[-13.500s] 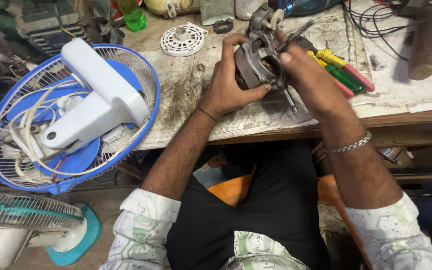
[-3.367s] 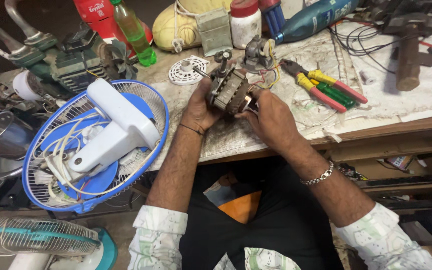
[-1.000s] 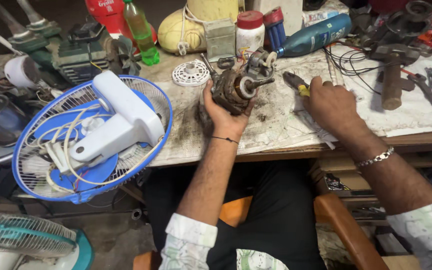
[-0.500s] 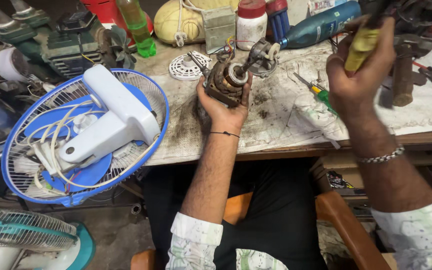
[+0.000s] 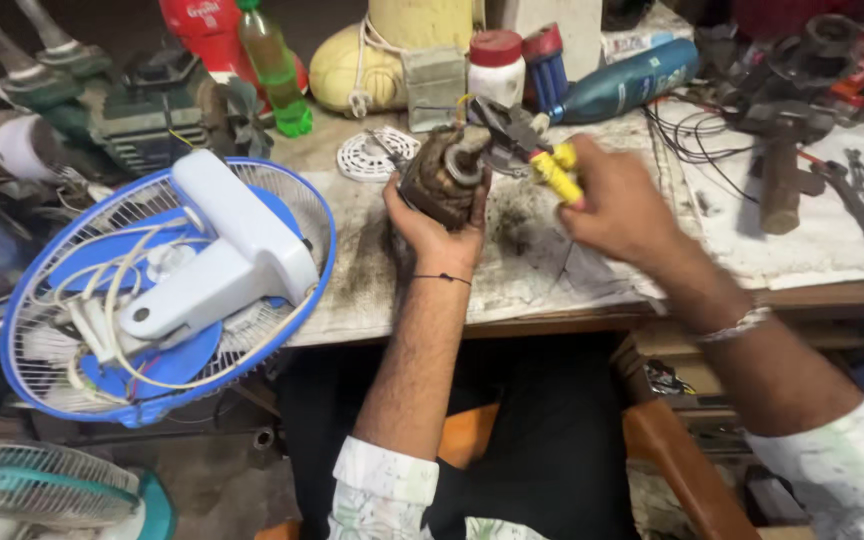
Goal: The person disassembles a small electric motor on a cluttered workbench, removes the rotor, cleans it with a cloth, and reassembles the motor using pliers and a screwdriver.
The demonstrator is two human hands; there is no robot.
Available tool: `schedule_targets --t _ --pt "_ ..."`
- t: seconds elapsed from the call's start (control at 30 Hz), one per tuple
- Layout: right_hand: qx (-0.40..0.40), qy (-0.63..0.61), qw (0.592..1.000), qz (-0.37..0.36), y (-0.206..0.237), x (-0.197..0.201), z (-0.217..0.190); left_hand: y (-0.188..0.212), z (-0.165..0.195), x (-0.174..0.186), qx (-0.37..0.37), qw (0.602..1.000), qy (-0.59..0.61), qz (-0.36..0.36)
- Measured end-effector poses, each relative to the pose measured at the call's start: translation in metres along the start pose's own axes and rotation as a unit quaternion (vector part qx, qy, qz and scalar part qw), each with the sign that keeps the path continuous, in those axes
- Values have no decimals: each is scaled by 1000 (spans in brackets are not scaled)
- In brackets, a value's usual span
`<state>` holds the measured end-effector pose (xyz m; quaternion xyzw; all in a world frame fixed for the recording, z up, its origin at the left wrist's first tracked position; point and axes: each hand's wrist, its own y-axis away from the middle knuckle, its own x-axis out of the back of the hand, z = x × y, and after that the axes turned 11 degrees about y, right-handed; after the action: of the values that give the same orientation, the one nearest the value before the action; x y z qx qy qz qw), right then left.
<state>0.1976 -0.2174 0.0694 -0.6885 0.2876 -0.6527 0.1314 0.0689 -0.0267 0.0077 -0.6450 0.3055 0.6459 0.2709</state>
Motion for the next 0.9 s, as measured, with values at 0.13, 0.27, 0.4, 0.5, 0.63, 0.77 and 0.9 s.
schedule_targets --t 0.13,0.27,0.4,0.5,0.63,0.77,0.9 --pt "-52 -319 901 290 -4 9 8 4 6 -2 43 999 24 -13" --pt "-129 -295 917 233 -8 2 11 2 3 -5 34 999 23 -29" --pt "-94 -219 959 151 4 1 9 2 1 -8 15 999 14 -39" --pt "-102 -460 840 269 15 3 11 4 1 -8 7 1000 13 1" --pt "-80 -179 965 173 8 -5 19 6 0 -9 -9 999 5 -40" --pt "-27 -65 944 321 5 -19 15 6 1 -5 19 1000 21 -15" --pt "-25 -107 991 74 4 -21 4 -2 4 -1 50 995 48 -72"
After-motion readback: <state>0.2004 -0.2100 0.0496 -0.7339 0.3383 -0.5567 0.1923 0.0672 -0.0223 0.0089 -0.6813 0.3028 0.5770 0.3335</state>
